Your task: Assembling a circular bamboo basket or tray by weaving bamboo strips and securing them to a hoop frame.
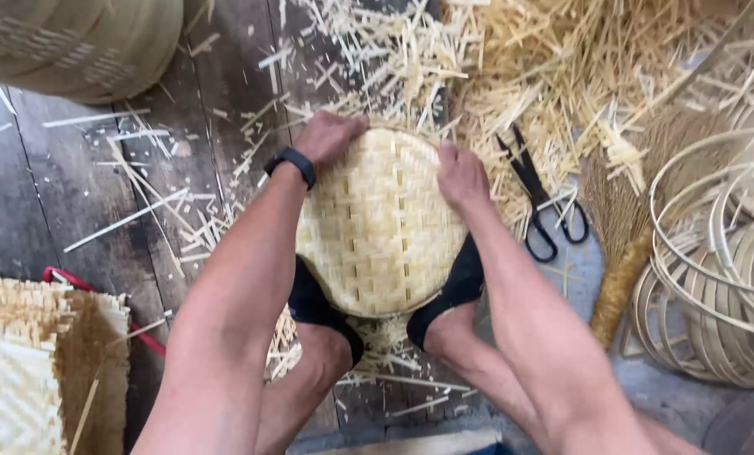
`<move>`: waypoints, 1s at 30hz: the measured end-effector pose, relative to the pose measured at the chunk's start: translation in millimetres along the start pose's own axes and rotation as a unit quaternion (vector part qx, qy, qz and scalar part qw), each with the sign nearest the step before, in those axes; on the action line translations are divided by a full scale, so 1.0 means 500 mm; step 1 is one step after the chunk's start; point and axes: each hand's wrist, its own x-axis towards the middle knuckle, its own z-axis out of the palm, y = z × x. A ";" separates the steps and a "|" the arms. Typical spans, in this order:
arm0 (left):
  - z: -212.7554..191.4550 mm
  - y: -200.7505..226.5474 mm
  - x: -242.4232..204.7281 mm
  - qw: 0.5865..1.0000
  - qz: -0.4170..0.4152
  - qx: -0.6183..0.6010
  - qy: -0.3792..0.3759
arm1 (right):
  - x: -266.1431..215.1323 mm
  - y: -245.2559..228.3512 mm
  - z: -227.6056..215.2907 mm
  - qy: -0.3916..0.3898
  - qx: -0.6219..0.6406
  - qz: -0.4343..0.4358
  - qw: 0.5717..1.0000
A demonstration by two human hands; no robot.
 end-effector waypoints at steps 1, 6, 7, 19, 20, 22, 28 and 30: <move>-0.001 0.014 -0.020 0.999 -0.032 -0.026 -0.001 | -0.006 0.021 0.014 -0.017 0.031 0.021 0.999; -0.009 -0.038 -0.081 0.926 0.181 0.150 0.295 | 0.012 0.040 -0.007 -0.030 0.135 -0.017 0.990; -0.011 -0.077 -0.090 0.913 0.168 0.188 0.322 | 0.011 0.047 -0.006 -0.019 0.197 -0.028 0.980; -0.025 -0.179 -0.291 0.889 0.013 -0.089 0.449 | -0.351 0.013 -0.616 0.063 -0.139 -0.157 0.976; -0.031 -0.188 -0.323 0.878 0.015 -0.105 0.467 | -0.382 0.019 -0.639 0.061 -0.217 -0.190 0.956; -0.035 -0.164 -0.402 0.878 0.003 -0.092 0.470 | -0.421 0.039 -0.605 0.038 -0.140 -0.174 0.974; -0.022 -0.182 -0.384 0.914 -0.099 -0.092 0.383 | -0.262 0.233 -0.227 -0.089 0.157 -0.089 0.980; 0.007 -0.212 -0.311 0.925 -0.132 -0.123 0.335 | -0.195 0.256 -0.093 -0.085 0.230 -0.056 0.968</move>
